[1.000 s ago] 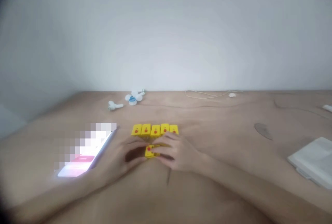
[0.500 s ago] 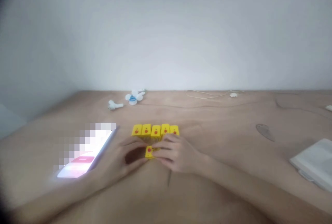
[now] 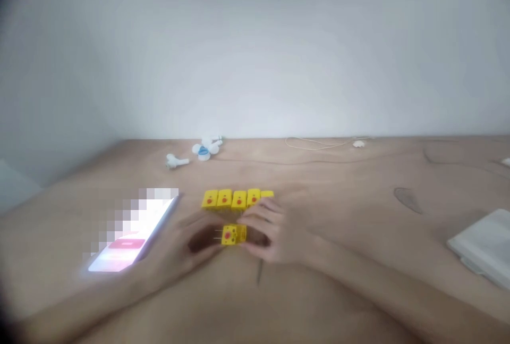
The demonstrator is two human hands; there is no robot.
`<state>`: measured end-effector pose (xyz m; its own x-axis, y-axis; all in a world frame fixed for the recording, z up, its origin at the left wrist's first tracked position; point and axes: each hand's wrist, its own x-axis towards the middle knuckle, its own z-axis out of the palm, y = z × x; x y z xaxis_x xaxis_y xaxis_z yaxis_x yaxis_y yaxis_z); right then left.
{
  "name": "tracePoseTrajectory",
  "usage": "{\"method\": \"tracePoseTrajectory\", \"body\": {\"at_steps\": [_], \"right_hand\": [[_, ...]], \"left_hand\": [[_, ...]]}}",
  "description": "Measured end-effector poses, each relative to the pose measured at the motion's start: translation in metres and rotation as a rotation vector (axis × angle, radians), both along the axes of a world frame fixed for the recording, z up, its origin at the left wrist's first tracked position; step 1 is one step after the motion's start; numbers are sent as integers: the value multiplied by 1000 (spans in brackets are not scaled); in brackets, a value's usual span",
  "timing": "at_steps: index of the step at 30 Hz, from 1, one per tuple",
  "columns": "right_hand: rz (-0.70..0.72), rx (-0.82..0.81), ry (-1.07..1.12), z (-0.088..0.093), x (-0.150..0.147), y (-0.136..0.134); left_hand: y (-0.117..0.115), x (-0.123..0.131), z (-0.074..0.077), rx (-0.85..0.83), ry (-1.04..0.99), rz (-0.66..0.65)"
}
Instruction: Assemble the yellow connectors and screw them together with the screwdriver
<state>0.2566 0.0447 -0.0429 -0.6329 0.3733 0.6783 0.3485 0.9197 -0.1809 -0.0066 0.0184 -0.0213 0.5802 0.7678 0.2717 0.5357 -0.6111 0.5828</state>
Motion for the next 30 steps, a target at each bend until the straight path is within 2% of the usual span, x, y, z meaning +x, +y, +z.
{"method": "tracePoseTrajectory", "body": {"at_steps": [6, 12, 16, 22, 30], "right_hand": [[-9, 81, -40, -8, 2, 4], [-1, 122, -3, -12, 2, 5], [10, 108, -15, -11, 2, 4], [35, 56, -7, -12, 2, 5], [38, 1, -30, -12, 2, 4]], "left_hand": [[-1, -1, -3, 89, -6, -76], [-6, 2, 5, 90, -7, -69], [-6, 4, 7, 23, 42, -29], [-3, 6, 8, -20, -1, -55], [-4, 5, 8, -15, 1, -57]]}}
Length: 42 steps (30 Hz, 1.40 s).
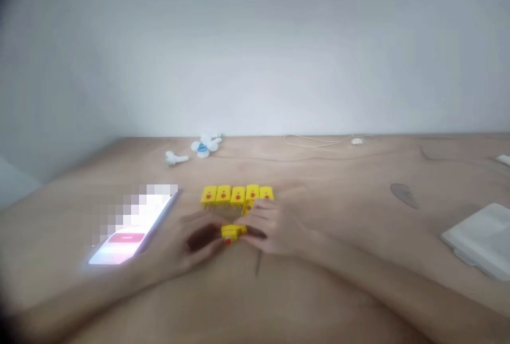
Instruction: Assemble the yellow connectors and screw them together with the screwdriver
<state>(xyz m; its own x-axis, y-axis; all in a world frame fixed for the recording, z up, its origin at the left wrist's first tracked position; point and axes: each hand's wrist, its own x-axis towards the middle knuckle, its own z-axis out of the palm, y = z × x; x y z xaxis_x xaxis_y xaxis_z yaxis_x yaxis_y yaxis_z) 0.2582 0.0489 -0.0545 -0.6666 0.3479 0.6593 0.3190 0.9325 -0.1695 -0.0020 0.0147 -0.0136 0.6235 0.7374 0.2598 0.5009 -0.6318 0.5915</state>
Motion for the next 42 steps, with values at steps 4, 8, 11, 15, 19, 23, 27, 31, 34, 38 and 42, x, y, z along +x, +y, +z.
{"method": "tracePoseTrajectory", "body": {"at_steps": [4, 8, 11, 15, 19, 23, 27, 31, 34, 38, 42], "right_hand": [[15, -6, 8, 0, -1, 0], [30, -27, 15, 3, -2, -1], [33, -30, 14, 5, -2, -1], [13, -3, 34, 7, -2, -1], [-27, -8, 82, 7, -2, -2], [-118, -21, 186, 8, 1, -2], [-228, -100, 159, 14, 7, -1], [-289, -118, 74, 17, 12, 2], [-276, -93, 38, 15, 15, 4], [-273, -83, 26, 13, 16, 7], [-364, -87, 18, 11, 16, 6]], "left_hand": [[0, 2, 2, -18, -13, -6], [-2, 4, 4, 18, -31, 16], [-2, 3, 5, 56, -68, 16], [-1, 2, 5, -6, -90, 31], [0, 1, 4, -109, -60, 98], [3, 2, 3, -154, 3, 138], [4, 1, 2, -78, 53, 147], [1, 0, 1, -3, 53, 120], [-1, -1, -1, 91, 80, 55], [1, 1, -4, 122, 103, 35], [3, -1, -7, 41, 64, 40]]}}
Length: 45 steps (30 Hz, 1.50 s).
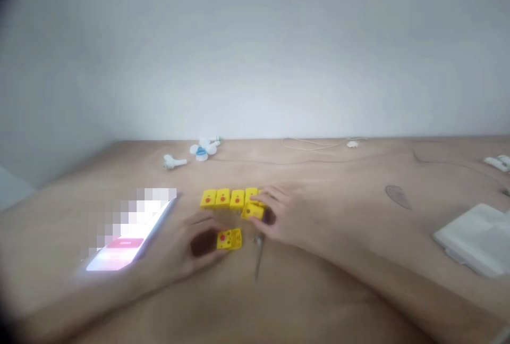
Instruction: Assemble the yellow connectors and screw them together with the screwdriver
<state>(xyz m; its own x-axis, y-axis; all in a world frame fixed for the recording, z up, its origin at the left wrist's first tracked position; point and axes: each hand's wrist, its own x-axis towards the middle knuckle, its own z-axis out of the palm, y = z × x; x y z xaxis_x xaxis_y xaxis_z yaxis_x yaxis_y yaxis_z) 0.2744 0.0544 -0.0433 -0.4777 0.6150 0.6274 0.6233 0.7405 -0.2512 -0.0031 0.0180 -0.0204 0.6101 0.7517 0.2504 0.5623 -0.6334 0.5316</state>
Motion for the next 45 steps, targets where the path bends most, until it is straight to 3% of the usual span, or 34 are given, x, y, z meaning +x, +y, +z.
{"method": "tracePoseTrajectory", "body": {"at_steps": [7, 16, 23, 30, 34, 45], "right_hand": [[-58, -33, -47, -5, 2, -4], [0, -61, 44, -3, 8, -2], [238, 18, 21, 3, 15, -7], [129, -140, -57, -2, 28, 1], [144, -236, -100, -5, 25, -1], [195, -185, -58, -7, 12, -8]], "left_hand": [[-4, -7, -1, -41, -28, -33], [-6, -8, 1, -11, -23, -32], [-6, -12, 3, -9, -2, -59], [-5, -11, 4, 24, 22, -83], [-5, -12, 5, 12, 23, -91], [-4, -12, 5, 6, 17, -109]]}}
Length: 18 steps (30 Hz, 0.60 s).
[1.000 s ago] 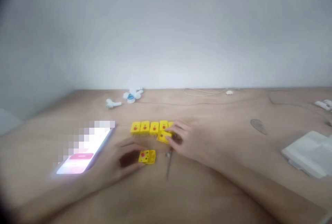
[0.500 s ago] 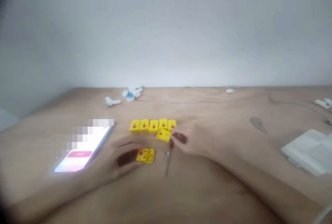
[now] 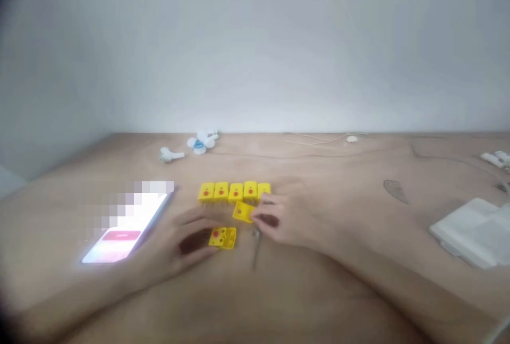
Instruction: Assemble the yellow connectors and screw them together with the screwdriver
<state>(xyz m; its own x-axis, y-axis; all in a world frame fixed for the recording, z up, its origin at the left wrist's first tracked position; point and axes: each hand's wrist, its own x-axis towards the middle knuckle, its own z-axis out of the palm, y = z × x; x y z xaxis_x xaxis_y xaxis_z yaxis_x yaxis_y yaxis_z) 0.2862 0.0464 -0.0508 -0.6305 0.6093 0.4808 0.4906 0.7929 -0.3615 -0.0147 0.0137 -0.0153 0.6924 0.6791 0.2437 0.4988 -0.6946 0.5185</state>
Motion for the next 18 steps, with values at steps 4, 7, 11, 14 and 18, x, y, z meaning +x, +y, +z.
{"method": "tracePoseTrajectory", "body": {"at_steps": [4, 7, 11, 14, 18], "right_hand": [[38, 22, 30, -2, -5, 1], [80, -21, 58, 0, -7, 2], [96, -59, 10, 5, -6, 0], [77, -41, -1, 7, -9, -2], [119, -40, 70, 8, -20, -5]], "left_hand": [[1, -1, -2, 31, 0, -9], [1, -1, -3, 36, 26, 15], [0, 0, -3, 50, 0, 4], [-1, -1, -3, 71, -11, -18], [-2, -2, -5, 102, -25, -36]]}}
